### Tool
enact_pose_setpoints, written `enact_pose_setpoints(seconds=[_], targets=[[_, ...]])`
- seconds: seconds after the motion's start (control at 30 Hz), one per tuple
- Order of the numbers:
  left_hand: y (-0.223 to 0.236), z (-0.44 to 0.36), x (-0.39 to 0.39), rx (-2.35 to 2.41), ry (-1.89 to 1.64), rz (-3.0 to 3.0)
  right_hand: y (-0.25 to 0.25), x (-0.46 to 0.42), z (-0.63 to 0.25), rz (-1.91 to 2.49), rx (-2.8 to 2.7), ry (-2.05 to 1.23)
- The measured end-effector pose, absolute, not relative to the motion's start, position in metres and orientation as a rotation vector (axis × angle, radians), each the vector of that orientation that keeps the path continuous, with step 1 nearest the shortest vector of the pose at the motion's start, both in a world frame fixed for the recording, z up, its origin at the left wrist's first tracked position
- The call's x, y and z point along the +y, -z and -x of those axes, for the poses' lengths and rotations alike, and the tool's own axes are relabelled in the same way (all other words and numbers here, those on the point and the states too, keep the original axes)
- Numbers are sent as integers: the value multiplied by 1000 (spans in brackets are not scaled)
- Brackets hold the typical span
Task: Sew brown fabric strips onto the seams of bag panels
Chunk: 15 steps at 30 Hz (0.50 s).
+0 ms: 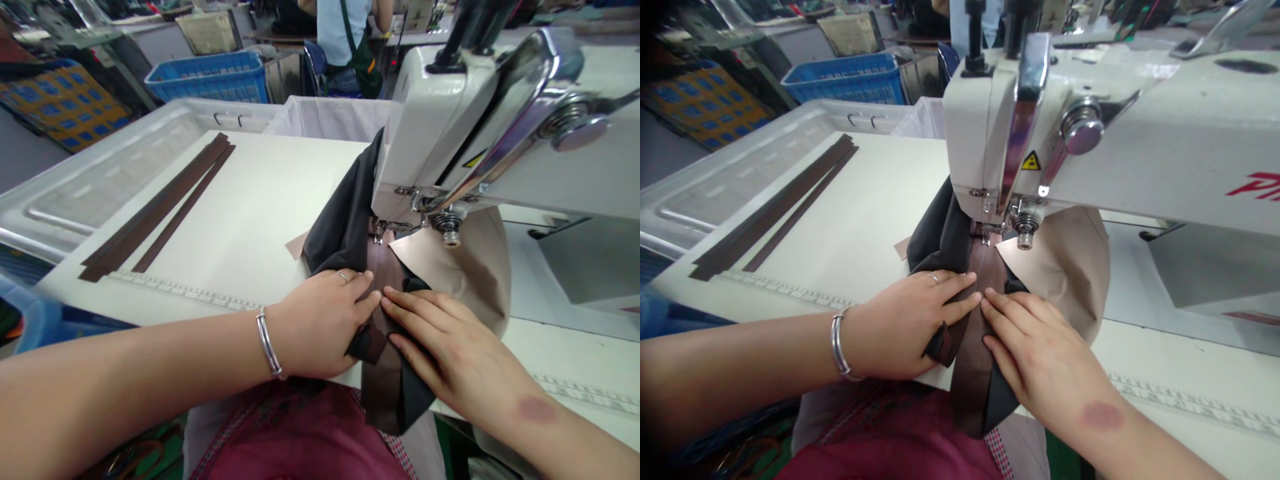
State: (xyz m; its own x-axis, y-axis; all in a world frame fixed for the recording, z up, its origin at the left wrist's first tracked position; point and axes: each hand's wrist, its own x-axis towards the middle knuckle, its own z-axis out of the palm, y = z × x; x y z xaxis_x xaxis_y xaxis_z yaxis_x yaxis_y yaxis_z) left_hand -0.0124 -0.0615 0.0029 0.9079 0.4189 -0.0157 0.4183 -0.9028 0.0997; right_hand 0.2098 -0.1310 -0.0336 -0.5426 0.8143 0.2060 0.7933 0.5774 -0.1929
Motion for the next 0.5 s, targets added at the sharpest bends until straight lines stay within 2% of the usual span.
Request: enact_pose_setpoints(seconds=[0.5], targets=[[18, 2, -40, 734, -79, -3010, 41, -107, -212, 1377, -2506, -73]])
